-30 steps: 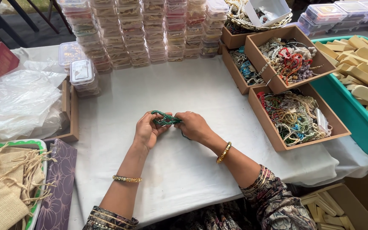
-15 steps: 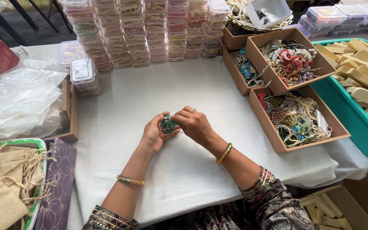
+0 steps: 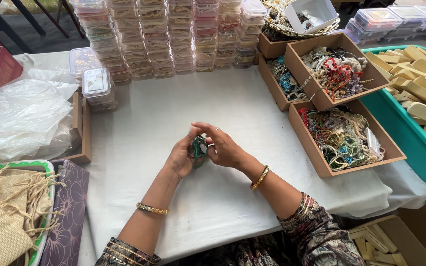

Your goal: The person coils a green beaded necklace and places it into a small plastic bag, then into a beige drawstring pouch, and finally into a clear plastic container. The person repeats this process with a second necklace, placing it into a bag, pouch, and container.

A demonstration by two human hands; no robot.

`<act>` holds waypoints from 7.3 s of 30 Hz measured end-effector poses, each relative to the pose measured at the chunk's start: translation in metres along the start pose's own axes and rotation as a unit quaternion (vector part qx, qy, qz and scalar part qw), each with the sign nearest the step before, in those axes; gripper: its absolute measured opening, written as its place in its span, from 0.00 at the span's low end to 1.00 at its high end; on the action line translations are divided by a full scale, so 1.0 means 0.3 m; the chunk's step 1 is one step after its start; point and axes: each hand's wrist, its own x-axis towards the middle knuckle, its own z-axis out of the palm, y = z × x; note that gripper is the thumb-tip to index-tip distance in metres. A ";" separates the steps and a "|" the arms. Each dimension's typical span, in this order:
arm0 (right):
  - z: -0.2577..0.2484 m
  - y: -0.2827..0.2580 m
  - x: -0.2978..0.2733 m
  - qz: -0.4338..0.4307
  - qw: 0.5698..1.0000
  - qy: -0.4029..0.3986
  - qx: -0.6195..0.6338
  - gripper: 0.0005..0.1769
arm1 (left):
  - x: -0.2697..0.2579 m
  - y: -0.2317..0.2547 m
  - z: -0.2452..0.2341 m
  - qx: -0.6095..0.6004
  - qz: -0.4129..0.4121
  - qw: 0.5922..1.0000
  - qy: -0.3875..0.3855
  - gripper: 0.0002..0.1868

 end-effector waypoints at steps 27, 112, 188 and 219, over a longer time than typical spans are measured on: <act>-0.090 0.050 0.032 0.222 0.938 -0.014 0.266 0.37 | -0.025 0.086 -0.012 0.067 0.016 0.998 0.014 0.20; 0.075 0.062 -0.004 0.186 0.799 0.051 0.570 0.34 | 0.011 -0.062 0.029 0.274 0.354 0.894 0.007 0.19; 0.078 0.115 0.015 0.304 0.755 0.155 0.559 0.19 | 0.107 0.142 -0.149 0.628 0.470 0.592 0.188 0.50; 0.072 0.192 0.038 0.283 0.791 0.156 0.519 0.17 | -0.129 0.482 -0.033 0.248 0.415 0.842 0.238 0.17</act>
